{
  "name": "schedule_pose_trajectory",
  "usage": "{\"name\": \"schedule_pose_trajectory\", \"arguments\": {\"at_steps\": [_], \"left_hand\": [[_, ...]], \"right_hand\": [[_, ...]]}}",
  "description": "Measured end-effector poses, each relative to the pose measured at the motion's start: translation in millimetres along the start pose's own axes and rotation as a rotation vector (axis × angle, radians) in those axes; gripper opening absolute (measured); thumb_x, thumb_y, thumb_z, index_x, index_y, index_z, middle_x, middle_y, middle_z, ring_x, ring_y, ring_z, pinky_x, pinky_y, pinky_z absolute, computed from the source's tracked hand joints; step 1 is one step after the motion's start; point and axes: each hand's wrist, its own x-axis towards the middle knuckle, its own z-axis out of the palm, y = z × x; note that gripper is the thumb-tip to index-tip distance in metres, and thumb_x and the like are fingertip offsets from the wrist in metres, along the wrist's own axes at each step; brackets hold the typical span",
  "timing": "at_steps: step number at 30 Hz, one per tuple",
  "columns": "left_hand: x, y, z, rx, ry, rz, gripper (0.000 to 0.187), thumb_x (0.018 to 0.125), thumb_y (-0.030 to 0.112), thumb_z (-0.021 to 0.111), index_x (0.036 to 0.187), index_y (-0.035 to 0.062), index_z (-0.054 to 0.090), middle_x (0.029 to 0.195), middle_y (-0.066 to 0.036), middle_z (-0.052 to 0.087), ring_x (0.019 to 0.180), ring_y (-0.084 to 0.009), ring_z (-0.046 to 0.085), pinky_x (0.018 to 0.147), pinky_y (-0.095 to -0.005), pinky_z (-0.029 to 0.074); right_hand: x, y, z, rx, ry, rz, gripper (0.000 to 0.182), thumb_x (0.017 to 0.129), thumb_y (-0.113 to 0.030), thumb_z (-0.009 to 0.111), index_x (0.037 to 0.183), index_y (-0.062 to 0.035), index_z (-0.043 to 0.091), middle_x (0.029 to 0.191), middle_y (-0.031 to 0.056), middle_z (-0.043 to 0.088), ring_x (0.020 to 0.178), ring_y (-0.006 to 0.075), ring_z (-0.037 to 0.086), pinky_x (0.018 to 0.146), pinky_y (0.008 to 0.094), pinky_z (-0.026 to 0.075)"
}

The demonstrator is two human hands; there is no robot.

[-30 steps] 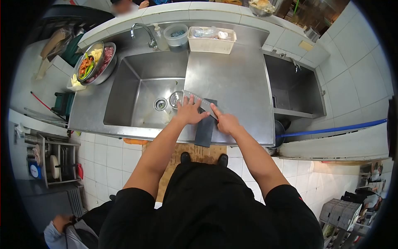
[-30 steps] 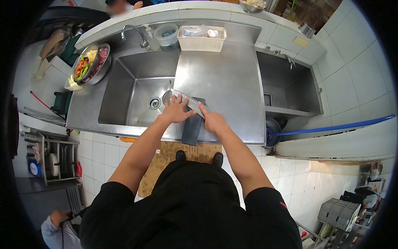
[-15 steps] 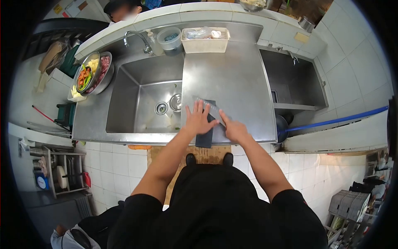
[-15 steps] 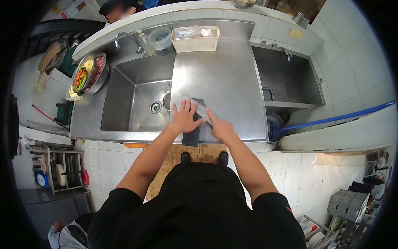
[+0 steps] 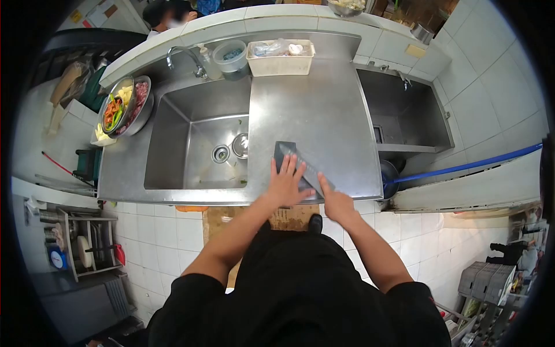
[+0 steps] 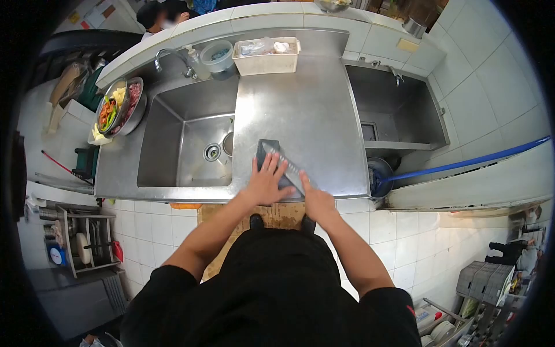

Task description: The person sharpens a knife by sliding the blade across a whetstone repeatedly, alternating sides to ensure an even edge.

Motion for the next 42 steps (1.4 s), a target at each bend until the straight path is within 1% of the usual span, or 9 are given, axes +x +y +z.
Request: {"name": "schedule_pose_trajectory", "arguments": {"at_steps": [5,9,16,19,27,32,35,41,42], "left_hand": [[-18,14,-8,0.068,-0.057,0.050,0.109,0.092,0.083,0.044,0.164,0.0016,0.029,0.170,-0.030,0.019,0.160,-0.0434,0.012,0.124,-0.0691,0.003],[-72,33,1,-0.040,-0.078,0.096,0.110,0.091,0.083,0.044,0.163,0.0009,0.029,0.169,-0.031,0.019,0.160,-0.0443,0.012,0.124,-0.0685,0.002],[26,-44,-12,0.051,-0.020,-0.173,0.107,0.093,0.082,0.041,0.165,0.0042,0.026,0.171,-0.027,0.018,0.160,-0.0422,0.014,0.125,-0.0675,0.003],[39,-64,-34,-0.021,-0.100,-0.251,0.106,0.094,0.082,0.040,0.165,0.0053,0.025,0.172,-0.027,0.017,0.160,-0.0422,0.014,0.125,-0.0671,0.004],[-100,-12,6,-0.016,-0.025,-0.148,0.116,0.088,0.088,0.044,0.166,0.0040,0.023,0.171,-0.031,0.014,0.161,-0.0435,0.011,0.122,-0.0714,0.003],[-5,-65,-19,0.000,-0.029,-0.289,0.113,0.090,0.085,0.045,0.167,0.0061,0.022,0.172,-0.027,0.013,0.161,-0.0418,0.009,0.124,-0.0698,0.004],[27,-82,-37,0.010,-0.113,-0.344,0.112,0.090,0.085,0.042,0.167,0.0064,0.021,0.173,-0.026,0.013,0.161,-0.0414,0.009,0.125,-0.0677,0.004],[-86,-28,11,-0.055,0.047,-0.158,0.119,0.085,0.085,0.053,0.165,0.0009,0.025,0.170,-0.033,0.014,0.160,-0.0456,0.010,0.122,-0.0728,0.002],[-101,-9,-5,-0.115,-0.053,-0.184,0.124,0.080,0.086,0.057,0.164,0.0005,0.025,0.170,-0.034,0.013,0.160,-0.0469,0.009,0.121,-0.0737,0.002]], "right_hand": [[-26,-3,-7,0.003,-0.059,0.003,0.104,0.087,-0.004,0.062,0.169,-0.0228,0.000,0.103,0.0266,0.074,0.091,0.0438,0.074,0.081,0.0544,0.058],[-87,-6,8,0.056,-0.231,0.027,0.104,0.087,-0.006,0.060,0.169,-0.0230,-0.002,0.095,0.0297,0.074,0.084,0.0447,0.074,0.077,0.0568,0.057],[67,-30,-5,0.026,0.009,-0.117,0.095,0.092,-0.006,0.057,0.169,-0.0206,0.002,0.105,0.0278,0.074,0.094,0.0437,0.074,0.081,0.0548,0.058],[86,-46,-18,0.025,-0.001,-0.116,0.095,0.093,-0.007,0.056,0.169,-0.0216,0.003,0.110,0.0284,0.073,0.098,0.0435,0.074,0.083,0.0555,0.057],[-19,-44,11,-0.002,-0.240,-0.147,0.097,0.093,-0.010,0.058,0.169,-0.0301,0.001,0.104,0.0307,0.072,0.093,0.0448,0.074,0.080,0.0555,0.058],[96,-37,-2,0.010,0.018,-0.230,0.097,0.091,-0.015,0.063,0.168,-0.0351,0.007,0.098,0.0253,0.074,0.088,0.0454,0.073,0.080,0.0548,0.056],[114,-54,-23,-0.004,0.018,-0.210,0.093,0.094,-0.015,0.060,0.168,-0.0347,0.008,0.107,0.0257,0.074,0.094,0.0433,0.073,0.083,0.0535,0.057],[10,-28,28,0.033,-0.078,-0.251,0.092,0.094,-0.014,0.058,0.169,-0.0338,0.008,0.094,0.0283,0.073,0.087,0.0455,0.073,0.081,0.0558,0.056],[-8,-28,24,0.048,-0.118,-0.246,0.092,0.094,-0.014,0.057,0.169,-0.0340,0.007,0.094,0.0281,0.073,0.087,0.0456,0.073,0.081,0.0560,0.056]]}}
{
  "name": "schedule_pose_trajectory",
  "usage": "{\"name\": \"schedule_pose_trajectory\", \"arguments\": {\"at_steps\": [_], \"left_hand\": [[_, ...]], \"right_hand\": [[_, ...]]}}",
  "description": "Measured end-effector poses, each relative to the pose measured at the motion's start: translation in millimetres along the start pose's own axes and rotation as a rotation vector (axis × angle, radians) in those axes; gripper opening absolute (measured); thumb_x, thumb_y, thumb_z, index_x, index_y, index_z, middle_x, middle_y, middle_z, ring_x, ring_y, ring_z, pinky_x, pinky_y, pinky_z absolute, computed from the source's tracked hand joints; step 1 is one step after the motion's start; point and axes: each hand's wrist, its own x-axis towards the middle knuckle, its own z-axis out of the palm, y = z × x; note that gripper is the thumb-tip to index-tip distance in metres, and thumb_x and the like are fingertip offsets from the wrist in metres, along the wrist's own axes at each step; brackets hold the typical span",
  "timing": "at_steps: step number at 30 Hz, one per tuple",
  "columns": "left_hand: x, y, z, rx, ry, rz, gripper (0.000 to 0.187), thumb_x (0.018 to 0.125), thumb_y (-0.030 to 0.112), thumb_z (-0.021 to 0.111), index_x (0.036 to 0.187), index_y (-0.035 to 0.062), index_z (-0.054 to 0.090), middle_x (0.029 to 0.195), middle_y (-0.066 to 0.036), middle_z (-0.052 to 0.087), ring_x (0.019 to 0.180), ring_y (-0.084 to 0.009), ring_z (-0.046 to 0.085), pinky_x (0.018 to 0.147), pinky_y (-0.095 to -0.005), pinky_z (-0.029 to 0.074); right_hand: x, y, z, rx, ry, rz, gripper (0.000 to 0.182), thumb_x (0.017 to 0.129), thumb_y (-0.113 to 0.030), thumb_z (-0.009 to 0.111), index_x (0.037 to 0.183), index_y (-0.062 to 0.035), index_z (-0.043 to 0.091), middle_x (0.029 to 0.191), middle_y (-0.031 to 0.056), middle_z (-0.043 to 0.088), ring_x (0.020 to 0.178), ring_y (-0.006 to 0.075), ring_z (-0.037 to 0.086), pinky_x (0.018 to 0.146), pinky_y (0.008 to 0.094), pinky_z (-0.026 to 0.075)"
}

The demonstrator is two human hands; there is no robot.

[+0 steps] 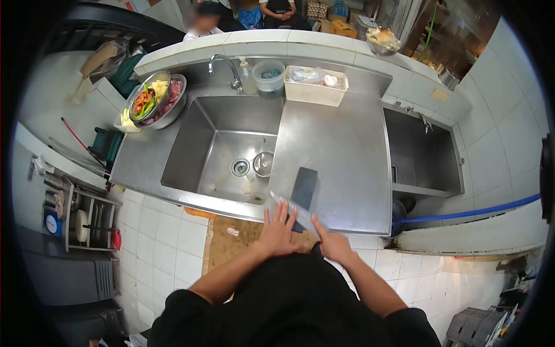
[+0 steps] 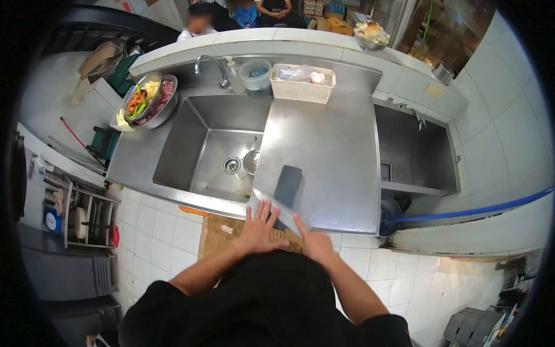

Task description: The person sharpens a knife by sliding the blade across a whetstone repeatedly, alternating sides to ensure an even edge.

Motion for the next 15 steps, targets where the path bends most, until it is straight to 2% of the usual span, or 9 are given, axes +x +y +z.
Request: {"name": "schedule_pose_trajectory", "arguments": {"at_steps": [3,5,8,10,14,15], "left_hand": [[14,4,13,0.129,0.080,0.003,0.124,0.080,0.085,0.059,0.165,0.0010,0.024,0.171,-0.033,0.011,0.160,-0.0466,0.008,0.121,-0.0734,0.005],[66,-14,6,0.125,0.124,0.005,0.123,0.082,0.089,0.053,0.166,0.0041,0.023,0.171,-0.030,0.014,0.160,-0.0447,0.010,0.122,-0.0716,0.010],[128,-23,-33,0.083,0.011,-0.057,0.116,0.085,0.085,0.052,0.166,0.0069,0.024,0.171,-0.029,0.016,0.160,-0.0442,0.013,0.123,-0.0700,0.013],[143,-17,-44,0.114,-0.078,-0.077,0.114,0.086,0.084,0.052,0.166,0.0075,0.025,0.171,-0.028,0.017,0.160,-0.0442,0.014,0.123,-0.0697,0.013],[75,0,-10,0.216,-0.019,0.117,0.117,0.085,0.085,0.051,0.166,0.0047,0.025,0.171,-0.031,0.014,0.160,-0.0448,0.011,0.123,-0.0706,0.009],[47,13,-7,0.179,-0.057,0.137,0.117,0.086,0.085,0.052,0.166,0.0043,0.025,0.170,-0.031,0.014,0.160,-0.0449,0.010,0.123,-0.0709,0.009]], "right_hand": [[6,1,-3,-0.053,0.057,0.010,0.091,0.095,-0.013,0.056,0.169,-0.0346,0.006,0.096,0.0286,0.073,0.090,0.0452,0.073,0.083,0.0552,0.056],[46,7,-30,-0.034,0.022,0.093,0.091,0.096,-0.014,0.056,0.169,-0.0347,0.005,0.105,0.0290,0.073,0.095,0.0442,0.073,0.085,0.0547,0.056],[94,25,-52,0.001,0.116,0.076,0.092,0.096,-0.014,0.056,0.169,-0.0339,0.003,0.109,0.0276,0.074,0.096,0.0444,0.073,0.085,0.0554,0.056],[91,25,-53,-0.033,0.147,0.075,0.094,0.095,-0.013,0.057,0.168,-0.0339,0.003,0.109,0.0275,0.074,0.096,0.0445,0.073,0.084,0.0554,0.056],[24,22,-16,-0.023,0.051,0.123,0.096,0.094,-0.011,0.058,0.169,-0.0337,0.003,0.105,0.0275,0.074,0.093,0.0446,0.074,0.082,0.0554,0.057],[-2,15,-10,-0.002,-0.002,0.148,0.095,0.094,-0.011,0.057,0.169,-0.0334,0.003,0.104,0.0274,0.074,0.092,0.0445,0.074,0.081,0.0554,0.057]]}}
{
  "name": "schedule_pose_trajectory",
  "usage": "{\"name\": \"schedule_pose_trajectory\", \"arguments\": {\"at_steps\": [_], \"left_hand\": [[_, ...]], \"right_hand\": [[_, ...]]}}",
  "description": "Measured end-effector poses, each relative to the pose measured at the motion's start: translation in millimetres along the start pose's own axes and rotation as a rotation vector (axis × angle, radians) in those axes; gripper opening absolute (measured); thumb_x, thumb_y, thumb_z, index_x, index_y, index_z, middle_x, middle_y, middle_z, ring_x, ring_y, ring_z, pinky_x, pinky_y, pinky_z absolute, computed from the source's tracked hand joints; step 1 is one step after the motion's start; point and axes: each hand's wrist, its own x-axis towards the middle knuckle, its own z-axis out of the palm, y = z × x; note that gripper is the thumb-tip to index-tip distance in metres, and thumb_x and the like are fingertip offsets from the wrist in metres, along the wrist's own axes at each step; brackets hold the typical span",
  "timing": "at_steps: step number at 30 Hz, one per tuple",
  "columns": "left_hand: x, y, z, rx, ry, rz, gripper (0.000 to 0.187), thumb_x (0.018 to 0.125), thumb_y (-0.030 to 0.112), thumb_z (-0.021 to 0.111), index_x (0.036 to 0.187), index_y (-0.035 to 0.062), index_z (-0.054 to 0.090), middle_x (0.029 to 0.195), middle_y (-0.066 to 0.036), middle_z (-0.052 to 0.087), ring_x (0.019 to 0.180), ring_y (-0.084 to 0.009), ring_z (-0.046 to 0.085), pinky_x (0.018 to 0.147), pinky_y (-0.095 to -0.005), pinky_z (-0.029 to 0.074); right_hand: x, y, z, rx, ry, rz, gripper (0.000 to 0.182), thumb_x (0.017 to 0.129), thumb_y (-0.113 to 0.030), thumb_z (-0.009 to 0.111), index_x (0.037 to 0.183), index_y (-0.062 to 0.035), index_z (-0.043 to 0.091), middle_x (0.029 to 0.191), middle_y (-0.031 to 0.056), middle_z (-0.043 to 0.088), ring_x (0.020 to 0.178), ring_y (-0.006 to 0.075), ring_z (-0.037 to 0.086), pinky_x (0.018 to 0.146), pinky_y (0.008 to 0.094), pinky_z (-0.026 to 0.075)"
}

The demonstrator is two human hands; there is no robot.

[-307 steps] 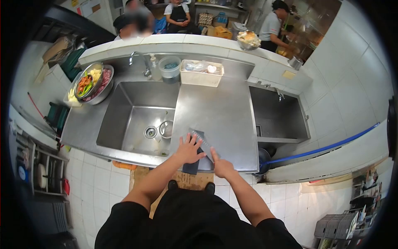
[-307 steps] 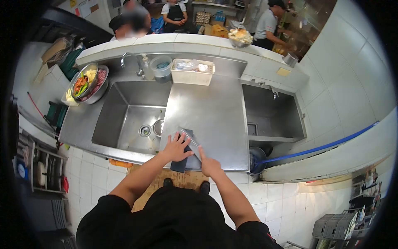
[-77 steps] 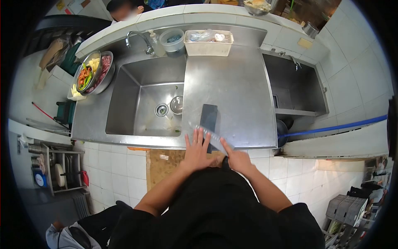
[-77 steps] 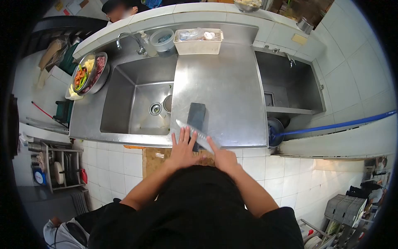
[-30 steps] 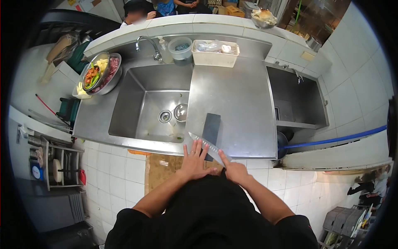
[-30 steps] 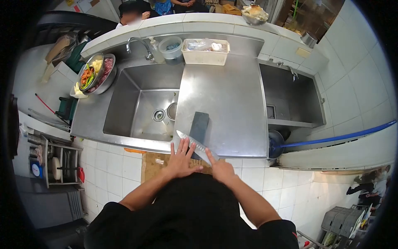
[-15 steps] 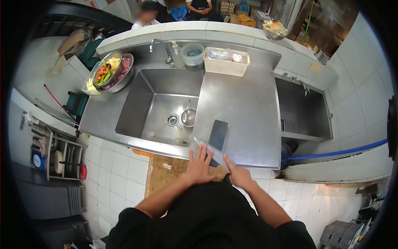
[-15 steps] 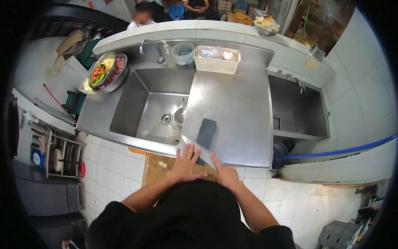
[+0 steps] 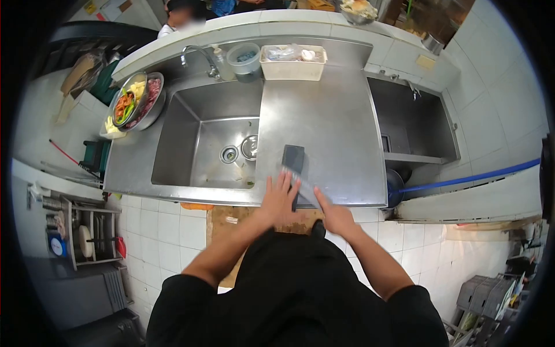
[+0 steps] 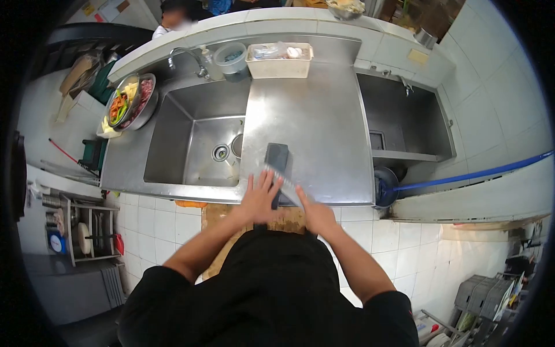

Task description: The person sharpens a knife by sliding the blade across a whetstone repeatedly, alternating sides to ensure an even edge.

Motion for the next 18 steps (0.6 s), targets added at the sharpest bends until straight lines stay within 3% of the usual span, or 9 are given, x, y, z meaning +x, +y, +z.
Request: {"name": "schedule_pose_trajectory", "arguments": {"at_steps": [3,8,11,14,18], "left_hand": [[-30,23,-2,-0.055,-0.036,0.040,0.116,0.086,0.083,0.053,0.165,0.0037,0.025,0.170,-0.032,0.015,0.160,-0.0447,0.010,0.122,-0.0717,0.008],[61,-10,-5,-0.038,0.062,0.014,0.113,0.087,0.083,0.053,0.165,0.0057,0.026,0.171,-0.029,0.016,0.161,-0.0431,0.010,0.122,-0.0723,0.008],[81,-9,-33,-0.030,-0.062,-0.037,0.112,0.087,0.083,0.051,0.165,0.0070,0.027,0.171,-0.028,0.016,0.161,-0.0422,0.011,0.122,-0.0716,0.008],[35,10,-20,0.033,-0.056,0.066,0.111,0.088,0.083,0.050,0.165,0.0068,0.027,0.171,-0.029,0.017,0.160,-0.0436,0.011,0.123,-0.0699,0.008],[-22,38,-3,-0.033,-0.071,0.117,0.111,0.088,0.083,0.051,0.165,0.0062,0.028,0.170,-0.031,0.018,0.160,-0.0458,0.012,0.124,-0.0688,0.007]], "right_hand": [[-42,-4,5,0.012,-0.068,0.051,0.094,0.094,-0.009,0.055,0.169,-0.0319,0.004,0.100,0.0269,0.074,0.090,0.0442,0.074,0.079,0.0553,0.058],[31,15,-13,-0.049,0.144,0.059,0.094,0.093,-0.008,0.056,0.169,-0.0281,0.005,0.099,0.0265,0.074,0.089,0.0433,0.075,0.079,0.0549,0.058],[41,11,-31,-0.067,0.114,0.077,0.096,0.092,-0.008,0.058,0.169,-0.0271,0.003,0.101,0.0257,0.075,0.090,0.0429,0.075,0.079,0.0552,0.058],[-4,14,-8,-0.010,0.058,0.060,0.108,0.087,-0.005,0.062,0.168,-0.0321,-0.003,0.102,0.0302,0.073,0.094,0.0444,0.074,0.082,0.0554,0.057],[-64,-2,-4,0.004,-0.108,0.132,0.110,0.086,-0.004,0.061,0.168,-0.0274,-0.007,0.100,0.0294,0.074,0.092,0.0438,0.075,0.080,0.0543,0.057]]}}
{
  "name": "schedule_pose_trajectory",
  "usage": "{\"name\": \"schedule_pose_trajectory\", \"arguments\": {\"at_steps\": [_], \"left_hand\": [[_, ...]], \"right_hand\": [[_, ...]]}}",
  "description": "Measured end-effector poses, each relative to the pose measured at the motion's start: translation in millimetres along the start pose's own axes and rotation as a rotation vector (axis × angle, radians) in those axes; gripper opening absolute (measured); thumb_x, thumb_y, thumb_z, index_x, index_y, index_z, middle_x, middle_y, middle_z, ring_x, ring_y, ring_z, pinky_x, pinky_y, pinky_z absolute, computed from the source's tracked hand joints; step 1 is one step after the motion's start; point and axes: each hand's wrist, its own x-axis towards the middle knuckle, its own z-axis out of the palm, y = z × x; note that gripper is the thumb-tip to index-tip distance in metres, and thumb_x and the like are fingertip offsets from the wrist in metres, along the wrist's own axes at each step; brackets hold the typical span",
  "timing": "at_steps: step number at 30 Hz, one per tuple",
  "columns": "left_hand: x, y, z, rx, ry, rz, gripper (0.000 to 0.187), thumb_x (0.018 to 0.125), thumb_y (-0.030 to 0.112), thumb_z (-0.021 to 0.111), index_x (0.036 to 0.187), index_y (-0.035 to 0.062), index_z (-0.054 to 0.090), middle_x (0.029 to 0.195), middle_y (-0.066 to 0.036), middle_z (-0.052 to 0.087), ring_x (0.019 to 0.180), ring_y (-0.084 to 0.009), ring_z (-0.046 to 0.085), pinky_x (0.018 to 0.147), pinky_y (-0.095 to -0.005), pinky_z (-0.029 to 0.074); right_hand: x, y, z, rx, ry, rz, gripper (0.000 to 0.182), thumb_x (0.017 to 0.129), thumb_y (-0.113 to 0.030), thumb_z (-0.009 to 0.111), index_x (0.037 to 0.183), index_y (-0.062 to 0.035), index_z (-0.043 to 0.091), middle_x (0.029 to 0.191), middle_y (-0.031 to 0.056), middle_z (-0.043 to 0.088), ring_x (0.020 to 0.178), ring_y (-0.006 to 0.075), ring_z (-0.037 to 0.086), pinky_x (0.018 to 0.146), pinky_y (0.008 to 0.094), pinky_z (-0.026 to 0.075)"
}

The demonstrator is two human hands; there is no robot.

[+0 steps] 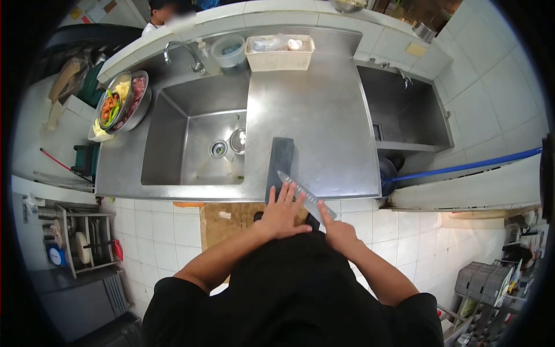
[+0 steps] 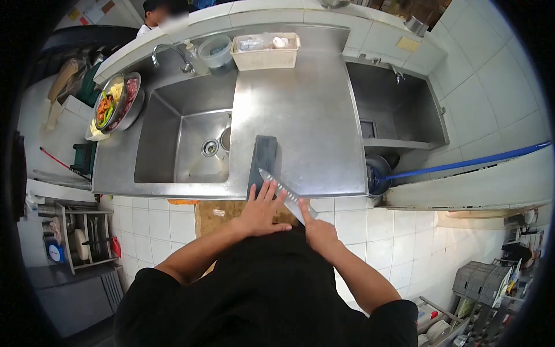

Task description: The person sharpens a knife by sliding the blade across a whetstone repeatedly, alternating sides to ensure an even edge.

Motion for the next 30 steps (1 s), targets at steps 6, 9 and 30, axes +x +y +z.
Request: {"name": "schedule_pose_trajectory", "arguments": {"at_steps": [6,9,30], "left_hand": [[89,-40,-23,0.008,0.051,-0.101,0.105,0.093,0.082,0.042,0.166,0.0074,0.027,0.170,-0.028,0.019,0.160,-0.0436,0.014,0.124,-0.0685,0.008],[82,-39,-29,-0.001,0.030,-0.093,0.100,0.095,0.078,0.043,0.166,0.0086,0.027,0.171,-0.027,0.018,0.160,-0.0429,0.013,0.125,-0.0670,0.008],[-36,-23,8,-0.060,0.094,-0.250,0.108,0.091,0.084,0.044,0.164,0.0057,0.031,0.170,-0.031,0.016,0.160,-0.0462,0.011,0.123,-0.0713,0.006]], "right_hand": [[78,3,-31,-0.048,0.187,-0.017,0.102,0.088,-0.003,0.059,0.169,-0.0222,-0.001,0.102,0.0291,0.074,0.091,0.0449,0.074,0.082,0.0552,0.058],[67,-1,-36,-0.033,0.190,-0.032,0.104,0.087,-0.003,0.060,0.169,-0.0221,-0.001,0.106,0.0311,0.073,0.096,0.0454,0.073,0.084,0.0549,0.058],[45,-27,7,-0.093,0.020,-0.208,0.106,0.087,-0.005,0.060,0.169,-0.0330,-0.002,0.094,0.0295,0.074,0.086,0.0455,0.074,0.078,0.0565,0.057]]}}
